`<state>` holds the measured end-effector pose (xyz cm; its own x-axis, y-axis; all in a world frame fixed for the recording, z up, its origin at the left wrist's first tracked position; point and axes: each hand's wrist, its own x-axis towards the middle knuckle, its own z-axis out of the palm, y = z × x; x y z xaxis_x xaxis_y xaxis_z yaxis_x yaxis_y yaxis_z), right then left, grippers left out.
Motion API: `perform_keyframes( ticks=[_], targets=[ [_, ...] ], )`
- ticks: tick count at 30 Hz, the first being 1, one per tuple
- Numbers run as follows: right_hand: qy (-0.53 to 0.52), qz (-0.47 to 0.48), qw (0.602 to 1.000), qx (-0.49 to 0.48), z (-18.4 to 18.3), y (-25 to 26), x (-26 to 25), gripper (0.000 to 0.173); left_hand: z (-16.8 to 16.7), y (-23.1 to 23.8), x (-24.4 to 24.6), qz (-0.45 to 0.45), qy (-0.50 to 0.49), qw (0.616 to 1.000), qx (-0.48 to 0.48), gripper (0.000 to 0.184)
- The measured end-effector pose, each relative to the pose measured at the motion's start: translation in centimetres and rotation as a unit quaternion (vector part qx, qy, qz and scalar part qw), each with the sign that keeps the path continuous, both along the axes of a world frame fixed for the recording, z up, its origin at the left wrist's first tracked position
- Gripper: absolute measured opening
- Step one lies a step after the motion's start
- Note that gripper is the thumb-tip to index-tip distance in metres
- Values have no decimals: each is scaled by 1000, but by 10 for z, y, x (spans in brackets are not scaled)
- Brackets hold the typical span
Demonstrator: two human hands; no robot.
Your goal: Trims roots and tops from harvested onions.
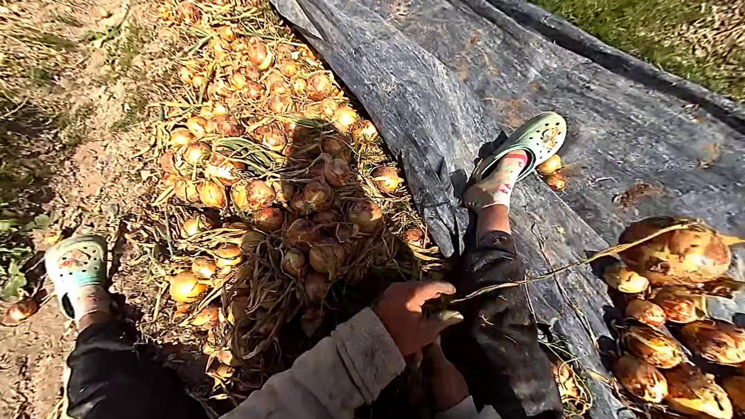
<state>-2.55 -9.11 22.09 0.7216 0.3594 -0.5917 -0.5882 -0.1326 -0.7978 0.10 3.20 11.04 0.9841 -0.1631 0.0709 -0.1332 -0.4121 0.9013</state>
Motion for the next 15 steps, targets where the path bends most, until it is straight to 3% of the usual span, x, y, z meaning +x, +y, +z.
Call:
perform_keyframes(
  ticks=[1, 2, 4, 8, 12, 15],
  targets=[
    [118, -6, 990, -76, -31, 0, 3, 47, -4, 21, 4, 53, 67, 994, 69, 33],
    [120, -66, 988, -77, -92, -1, -7, 50, -9, 42, 9, 102, 120, 979, 127, 33],
    [130, -154, 979, 14, -172, -7, -21, 53, -14, 79, 13, 168, 184, 948, 196, 34],
    [170, -166, 971, 32, -178, -5, -18, 53, -10, 117, 9, 219, 224, 890, 331, 45],
    [170, -154, 973, 24, -175, -4, -19, 53, -46, 130, 21, 302, 267, 848, 345, 80],
    [167, -137, 976, 23, -177, -1, -18, 52, -58, 114, 42, 269, 307, 822, 398, 104]
  ],
)
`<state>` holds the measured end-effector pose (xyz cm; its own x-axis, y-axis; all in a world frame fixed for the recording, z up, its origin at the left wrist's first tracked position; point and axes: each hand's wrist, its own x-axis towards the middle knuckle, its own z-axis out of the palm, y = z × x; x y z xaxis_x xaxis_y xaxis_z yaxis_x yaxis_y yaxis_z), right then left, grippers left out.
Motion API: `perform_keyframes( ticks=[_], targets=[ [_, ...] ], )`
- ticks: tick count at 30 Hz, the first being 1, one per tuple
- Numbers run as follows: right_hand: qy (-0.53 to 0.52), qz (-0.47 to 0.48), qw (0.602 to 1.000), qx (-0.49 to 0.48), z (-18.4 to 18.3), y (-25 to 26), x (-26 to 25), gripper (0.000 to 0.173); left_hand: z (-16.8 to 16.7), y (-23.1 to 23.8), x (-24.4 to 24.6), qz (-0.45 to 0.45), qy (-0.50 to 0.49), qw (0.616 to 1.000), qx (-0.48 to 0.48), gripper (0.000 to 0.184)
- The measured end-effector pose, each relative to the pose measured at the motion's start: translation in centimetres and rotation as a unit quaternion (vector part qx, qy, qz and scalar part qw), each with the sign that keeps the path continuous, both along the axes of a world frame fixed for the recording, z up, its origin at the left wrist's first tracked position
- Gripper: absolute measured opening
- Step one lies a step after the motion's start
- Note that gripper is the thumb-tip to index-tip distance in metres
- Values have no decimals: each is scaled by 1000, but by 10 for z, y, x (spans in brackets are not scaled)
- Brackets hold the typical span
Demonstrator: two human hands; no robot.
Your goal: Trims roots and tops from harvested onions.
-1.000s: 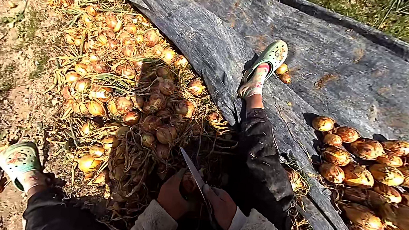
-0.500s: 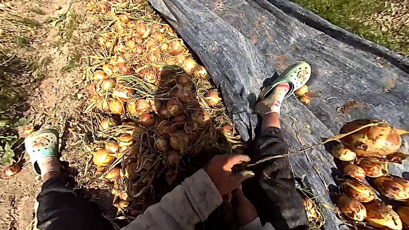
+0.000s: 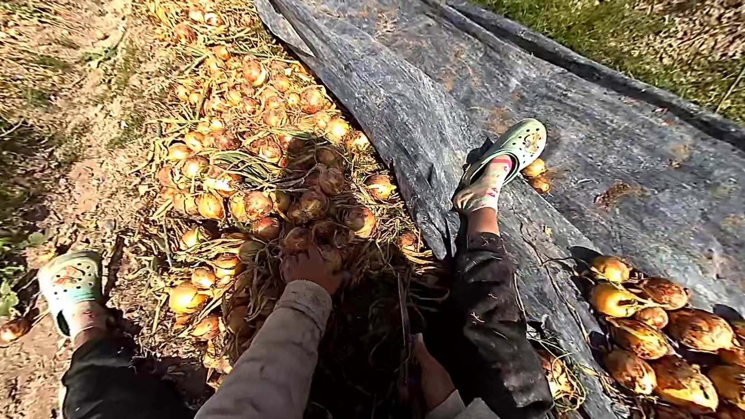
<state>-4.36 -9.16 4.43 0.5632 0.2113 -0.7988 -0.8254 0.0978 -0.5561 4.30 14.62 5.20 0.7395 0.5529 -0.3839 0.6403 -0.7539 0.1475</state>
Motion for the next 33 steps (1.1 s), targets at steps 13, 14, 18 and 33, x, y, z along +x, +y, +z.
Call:
perform_keyframes(
  ticks=[13, 14, 18, 33],
  targets=[
    [-84, 95, 991, 30, 16, -2, -7, 36, 7, -27, -108, 81, -437, 754, -483, 60],
    [-110, 100, 988, 36, 17, -1, -6, 38, 6, -28, -112, 64, -444, 756, -476, 55],
    [-98, 122, 987, -29, 14, 1, 4, 48, 7, -23, -97, -32, -290, 884, -365, 66],
    [-99, 2, 994, 42, 14, -7, -8, 26, 18, -84, 13, -338, -324, 870, -153, 21]
  ],
)
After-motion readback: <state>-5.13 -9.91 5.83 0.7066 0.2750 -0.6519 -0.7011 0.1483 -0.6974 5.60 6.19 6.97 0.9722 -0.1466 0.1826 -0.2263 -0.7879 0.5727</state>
